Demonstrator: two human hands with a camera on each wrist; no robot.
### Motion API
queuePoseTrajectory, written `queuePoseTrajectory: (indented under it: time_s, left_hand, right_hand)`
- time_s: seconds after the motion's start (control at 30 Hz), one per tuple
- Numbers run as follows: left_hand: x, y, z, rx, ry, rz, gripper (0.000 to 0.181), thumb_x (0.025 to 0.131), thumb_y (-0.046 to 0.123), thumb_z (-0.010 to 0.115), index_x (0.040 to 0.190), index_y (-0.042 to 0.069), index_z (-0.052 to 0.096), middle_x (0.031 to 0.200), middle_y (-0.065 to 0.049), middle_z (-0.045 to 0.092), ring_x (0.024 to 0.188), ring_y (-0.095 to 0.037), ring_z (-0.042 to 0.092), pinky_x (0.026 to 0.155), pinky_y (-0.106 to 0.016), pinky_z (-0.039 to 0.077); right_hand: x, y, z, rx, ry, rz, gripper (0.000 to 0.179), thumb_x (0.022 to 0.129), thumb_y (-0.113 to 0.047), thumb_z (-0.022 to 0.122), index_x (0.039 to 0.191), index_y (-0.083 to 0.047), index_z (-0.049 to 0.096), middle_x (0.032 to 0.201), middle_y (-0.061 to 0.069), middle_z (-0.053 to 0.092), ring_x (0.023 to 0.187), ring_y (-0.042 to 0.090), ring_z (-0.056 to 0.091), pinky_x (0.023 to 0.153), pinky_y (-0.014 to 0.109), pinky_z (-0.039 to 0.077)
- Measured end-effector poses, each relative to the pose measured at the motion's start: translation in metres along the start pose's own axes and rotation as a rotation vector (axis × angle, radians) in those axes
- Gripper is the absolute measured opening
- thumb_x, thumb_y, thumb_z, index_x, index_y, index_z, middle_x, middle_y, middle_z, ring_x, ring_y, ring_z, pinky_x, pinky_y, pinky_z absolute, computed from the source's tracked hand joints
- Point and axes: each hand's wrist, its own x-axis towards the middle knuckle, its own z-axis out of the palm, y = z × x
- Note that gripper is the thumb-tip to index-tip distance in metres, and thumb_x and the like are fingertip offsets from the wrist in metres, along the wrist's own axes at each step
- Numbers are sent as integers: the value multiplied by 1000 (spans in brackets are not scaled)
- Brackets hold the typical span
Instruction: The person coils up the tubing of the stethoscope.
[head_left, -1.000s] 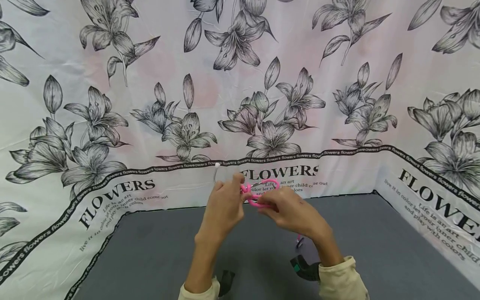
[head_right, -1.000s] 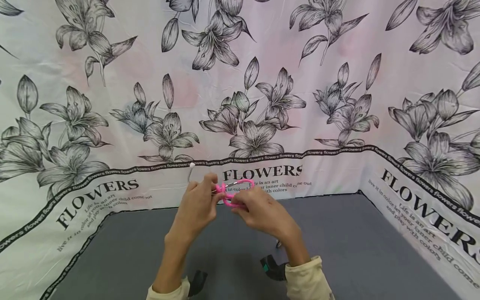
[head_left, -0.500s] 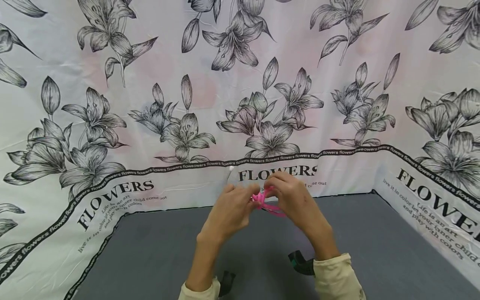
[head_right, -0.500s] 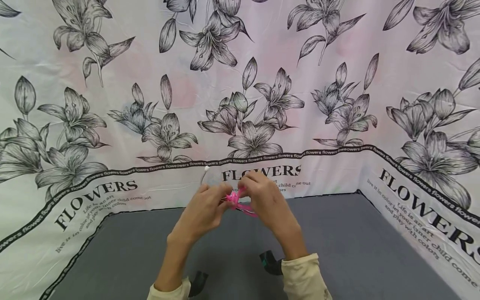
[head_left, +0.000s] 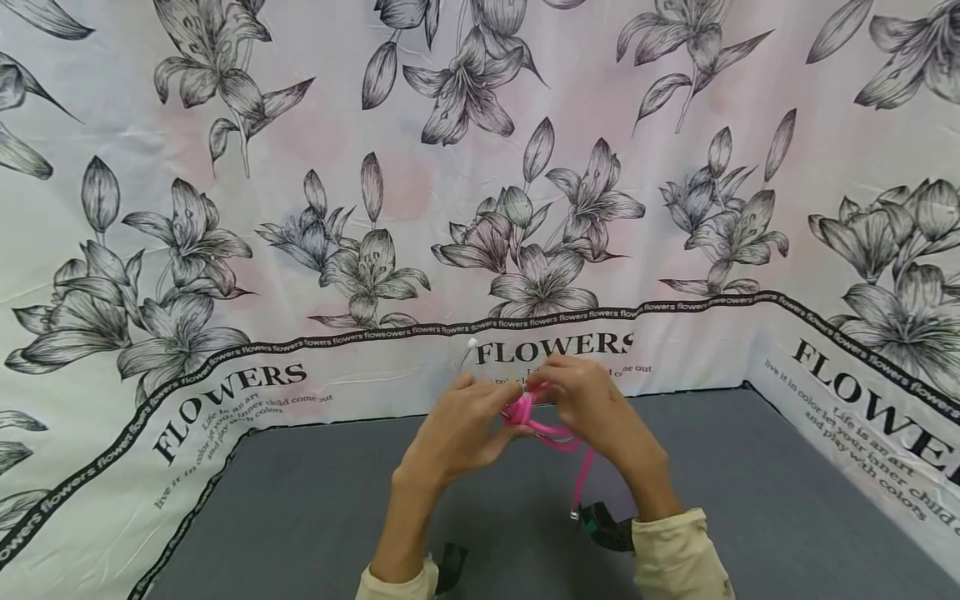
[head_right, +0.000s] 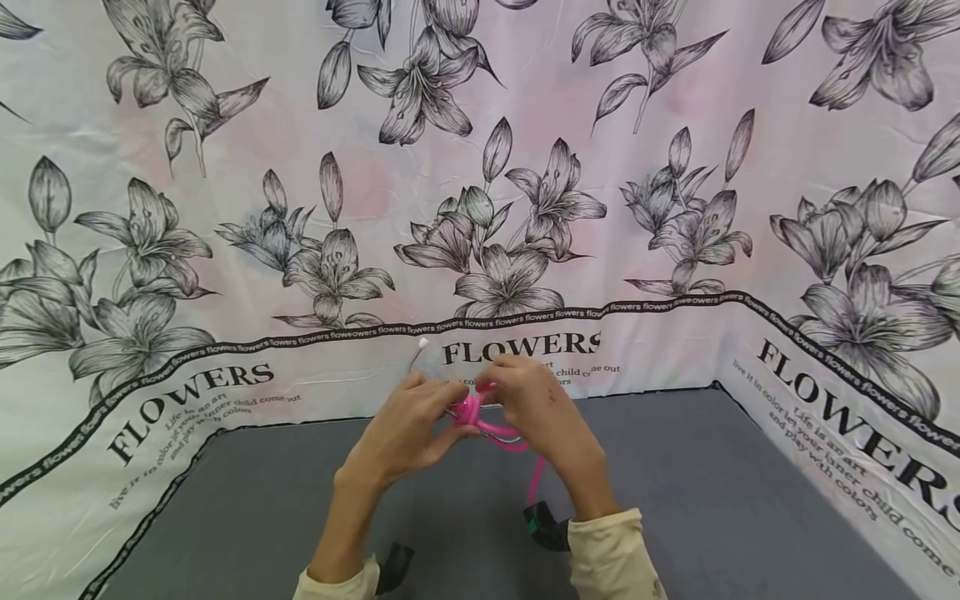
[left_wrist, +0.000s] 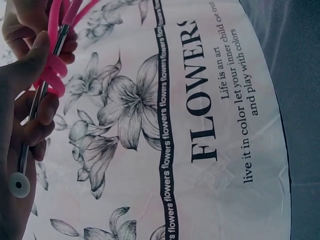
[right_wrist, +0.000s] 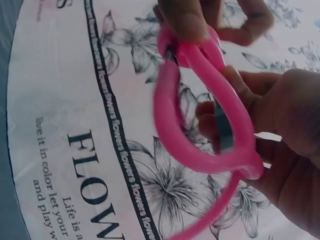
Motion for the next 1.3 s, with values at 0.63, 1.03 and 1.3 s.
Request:
queuePoseTrajectory:
  time_s: [0.63, 1.03, 1.3]
  left_hand:
    - [2, 3, 6, -268, 1, 65, 32, 86, 32, 85, 101, 15, 62, 91, 9, 75, 85, -1, 70, 78, -25, 36]
    - [-2, 2, 4, -438, 209, -71, 39, 81, 15, 87, 101, 8, 55, 87, -3, 64, 83, -12, 51, 77, -22, 50]
    - [2, 4, 8, -329, 376, -245, 42, 82, 14, 87, 102, 5, 51, 79, -5, 69, 77, -16, 52, 75, -26, 44]
  right_hand:
    - [-19, 48, -15, 430, -163, -12, 11, 91, 0, 75, 97, -9, 77, 89, 8, 78, 82, 3, 72, 73, 25, 60]
    - [-15, 43, 11, 660, -49, 136, 10, 97, 6, 65, 103, 4, 71, 96, 21, 73, 84, 5, 73, 73, 25, 60]
    - [-9, 30, 14, 769, -134, 285, 22, 95, 1, 71, 115, 11, 70, 100, 27, 76, 85, 13, 79, 79, 32, 64]
